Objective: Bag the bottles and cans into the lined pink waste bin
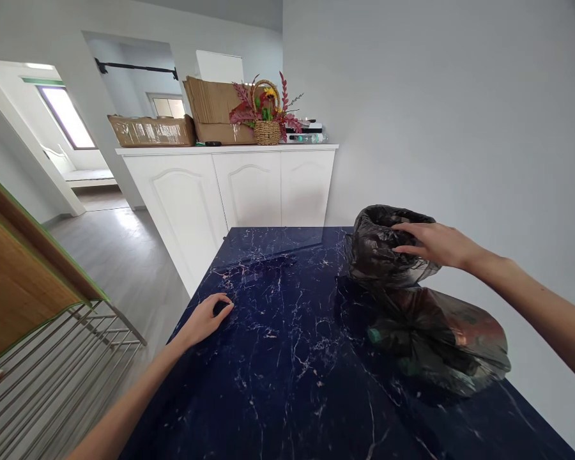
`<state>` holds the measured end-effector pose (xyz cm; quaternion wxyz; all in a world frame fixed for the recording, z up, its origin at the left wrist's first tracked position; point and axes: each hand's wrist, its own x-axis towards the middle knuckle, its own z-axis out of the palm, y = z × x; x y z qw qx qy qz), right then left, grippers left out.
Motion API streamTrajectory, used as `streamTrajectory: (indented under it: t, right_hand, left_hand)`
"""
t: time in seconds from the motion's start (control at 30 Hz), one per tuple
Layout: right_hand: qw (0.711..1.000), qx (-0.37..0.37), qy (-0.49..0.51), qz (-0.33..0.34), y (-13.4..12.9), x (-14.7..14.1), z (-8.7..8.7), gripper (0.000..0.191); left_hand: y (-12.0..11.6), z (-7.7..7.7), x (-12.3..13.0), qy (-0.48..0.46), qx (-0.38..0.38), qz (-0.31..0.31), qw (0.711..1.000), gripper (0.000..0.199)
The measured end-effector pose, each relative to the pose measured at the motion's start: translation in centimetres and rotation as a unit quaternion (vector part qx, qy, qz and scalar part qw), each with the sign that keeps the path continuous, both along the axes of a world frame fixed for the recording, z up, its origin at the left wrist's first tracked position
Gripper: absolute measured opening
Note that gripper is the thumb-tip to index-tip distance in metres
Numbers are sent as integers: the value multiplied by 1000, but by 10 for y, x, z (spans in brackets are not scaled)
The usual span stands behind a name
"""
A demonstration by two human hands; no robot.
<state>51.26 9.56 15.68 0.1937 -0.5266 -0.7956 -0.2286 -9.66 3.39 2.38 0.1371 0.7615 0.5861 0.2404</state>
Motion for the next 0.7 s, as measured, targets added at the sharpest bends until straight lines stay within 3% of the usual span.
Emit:
streamTrajectory:
  t: [0.07,0.17,0.23,0.33,0.43,0.53,0.6,0.7]
  right_hand:
    - [999,-12,-10,41,-17,-23,-4,57]
    - [992,-3,57,114,-55,-75,-19,49]
    - [977,-61,124,160,-83,-112,-41,40]
    - [928,-222,203,220,-118,-158,-90,37]
    - [892,-326,255,183,-139,-182,-147,50]
    - [890,-370,251,87,-149,-191,-192,69]
    - [902,-359,232,53,-152,-193,-210,73]
    - [918,-333,209,45,-154,-194,-222,71]
  left_hand:
    - [-4,-11,-6,11,4,9,1000,60]
    - [-16,-29,-6,24,14,17,999,61]
    - [-30,-40,0,30,16,15,999,61]
    - [-57,-55,10,51,22,4,998,61]
    - [-85,-66,16,97,49,-13,994,61]
    - [-103,-70,20,132,77,-13,988,62]
    - [-108,-69,22,143,89,-5,986,63]
    - [-110,-67,25,146,93,7,985,62]
